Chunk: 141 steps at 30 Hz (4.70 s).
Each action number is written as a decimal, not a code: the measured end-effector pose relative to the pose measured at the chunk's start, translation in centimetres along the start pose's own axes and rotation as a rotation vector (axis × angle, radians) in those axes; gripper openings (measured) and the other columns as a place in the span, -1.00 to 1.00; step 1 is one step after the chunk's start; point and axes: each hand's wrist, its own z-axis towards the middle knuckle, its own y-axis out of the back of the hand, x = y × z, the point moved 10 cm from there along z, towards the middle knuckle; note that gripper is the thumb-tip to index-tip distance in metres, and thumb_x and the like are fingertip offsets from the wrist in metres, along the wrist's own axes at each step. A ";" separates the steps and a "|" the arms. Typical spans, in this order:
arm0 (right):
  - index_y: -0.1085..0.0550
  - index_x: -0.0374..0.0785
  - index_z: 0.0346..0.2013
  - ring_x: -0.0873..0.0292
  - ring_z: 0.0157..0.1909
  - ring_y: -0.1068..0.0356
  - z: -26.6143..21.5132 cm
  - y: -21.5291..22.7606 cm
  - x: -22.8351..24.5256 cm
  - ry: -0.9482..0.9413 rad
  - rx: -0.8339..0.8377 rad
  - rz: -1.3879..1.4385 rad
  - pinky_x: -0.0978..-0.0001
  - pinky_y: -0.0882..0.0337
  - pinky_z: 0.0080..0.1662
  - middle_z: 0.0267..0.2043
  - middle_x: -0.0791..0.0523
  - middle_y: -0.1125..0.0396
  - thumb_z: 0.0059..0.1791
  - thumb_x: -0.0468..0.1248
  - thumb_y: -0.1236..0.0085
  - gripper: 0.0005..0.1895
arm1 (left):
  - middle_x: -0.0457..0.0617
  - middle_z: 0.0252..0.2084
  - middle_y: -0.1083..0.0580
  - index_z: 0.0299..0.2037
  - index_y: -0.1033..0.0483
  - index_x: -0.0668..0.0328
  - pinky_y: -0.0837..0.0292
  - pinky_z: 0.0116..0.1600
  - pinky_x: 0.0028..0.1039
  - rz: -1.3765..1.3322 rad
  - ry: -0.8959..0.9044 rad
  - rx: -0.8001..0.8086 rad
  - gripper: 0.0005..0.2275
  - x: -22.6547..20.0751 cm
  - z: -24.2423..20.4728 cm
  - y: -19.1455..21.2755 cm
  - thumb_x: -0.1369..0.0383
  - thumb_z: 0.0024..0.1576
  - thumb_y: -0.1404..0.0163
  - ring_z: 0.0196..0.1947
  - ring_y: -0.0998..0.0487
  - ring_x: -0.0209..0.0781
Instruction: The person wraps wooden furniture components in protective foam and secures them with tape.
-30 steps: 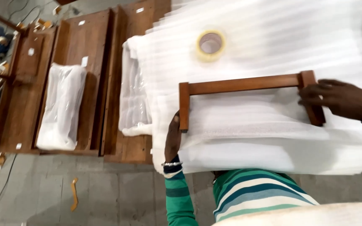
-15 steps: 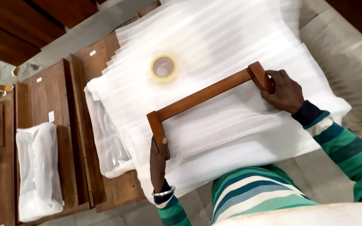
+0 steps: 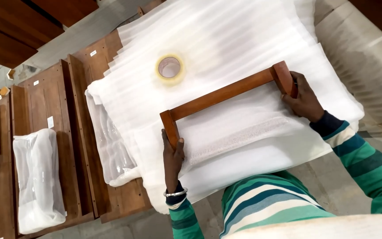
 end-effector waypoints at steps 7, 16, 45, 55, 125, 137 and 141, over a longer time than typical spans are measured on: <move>0.02 -0.21 0.52 -0.17 0.35 -0.27 0.1 -1.3 1.0 -0.083 0.097 0.125 0.05 -0.33 0.28 0.37 -0.20 -0.17 0.03 -0.21 -0.14 -0.16 | 0.39 0.20 -0.52 0.60 0.03 0.06 -0.42 -0.21 -0.27 -0.145 0.204 -0.035 -0.28 -2.2 -1.9 1.0 0.17 0.20 0.04 -0.26 -0.43 0.22; 0.17 -0.11 0.58 -0.26 0.34 -0.25 0.7 -2.8 -0.6 -0.171 0.192 0.050 0.00 -0.32 0.27 0.41 -0.25 -0.11 0.02 -0.19 -0.11 -0.06 | 0.28 0.50 -0.16 0.54 0.06 0.20 -0.28 0.35 -0.20 -0.104 -0.054 -0.122 -0.33 -1.0 -1.6 1.5 0.23 0.26 0.03 0.42 -0.25 0.15; -0.12 -0.31 0.50 -0.21 0.41 -0.17 5.3 -0.9 10.0 0.251 0.022 -0.141 -0.02 -0.32 0.33 0.43 -0.19 -0.07 0.03 -0.12 -0.30 -0.15 | 0.30 0.39 -0.31 0.51 0.00 0.23 -0.38 0.29 -0.15 -0.095 -0.031 -0.166 -0.27 0.5 -1.6 1.4 0.05 0.21 -0.01 0.31 -0.41 0.20; -0.32 0.01 0.37 -0.20 0.36 -0.17 12.5 -19.3 22.3 0.594 0.345 -0.334 -0.05 -0.38 0.22 0.45 -0.04 -0.07 -0.06 -0.14 -0.33 -0.29 | 0.36 0.41 -0.25 0.52 0.06 0.26 -0.41 0.28 -0.17 -0.043 -0.012 -0.133 -0.15 -1.0 -1.2 2.1 -0.12 0.16 0.01 0.33 -0.39 0.25; -0.41 -0.38 0.10 0.22 -0.11 -0.38 -7.4 -3.1 20.6 0.227 -0.250 0.238 0.35 -0.39 -0.14 -0.09 0.01 -0.40 0.17 -0.31 -0.11 -0.75 | -0.02 -0.35 -0.38 0.17 -0.54 0.23 -0.32 -0.07 -0.31 0.690 -1.316 0.350 -0.60 -12.0 -13.6 -1.7 0.58 0.10 0.03 -0.34 -0.37 -0.10; -0.39 -0.35 0.06 0.34 -0.15 -0.24 -13.6 -0.8 9.1 -0.035 -0.478 0.401 0.49 -0.32 -0.06 -0.17 0.17 -0.32 0.25 -0.26 -0.08 -0.80 | 0.26 0.03 -0.40 0.08 -0.51 0.42 -0.33 -0.05 -0.17 0.493 -1.140 0.168 -0.57 -18.8 -14.3 -5.6 0.36 0.00 -0.17 -0.09 -0.41 0.10; -0.39 -0.35 0.03 0.36 -0.19 -0.19 -13.9 0.1 8.8 0.017 -0.443 0.471 0.50 -0.27 -0.10 -0.20 0.19 -0.29 0.24 -0.25 -0.08 -0.80 | 0.13 -0.09 -0.42 0.07 -0.53 0.29 -0.35 -0.08 -0.18 0.483 -1.073 0.151 -0.60 -19.6 -13.3 -9.6 0.33 0.03 -0.20 -0.11 -0.43 0.04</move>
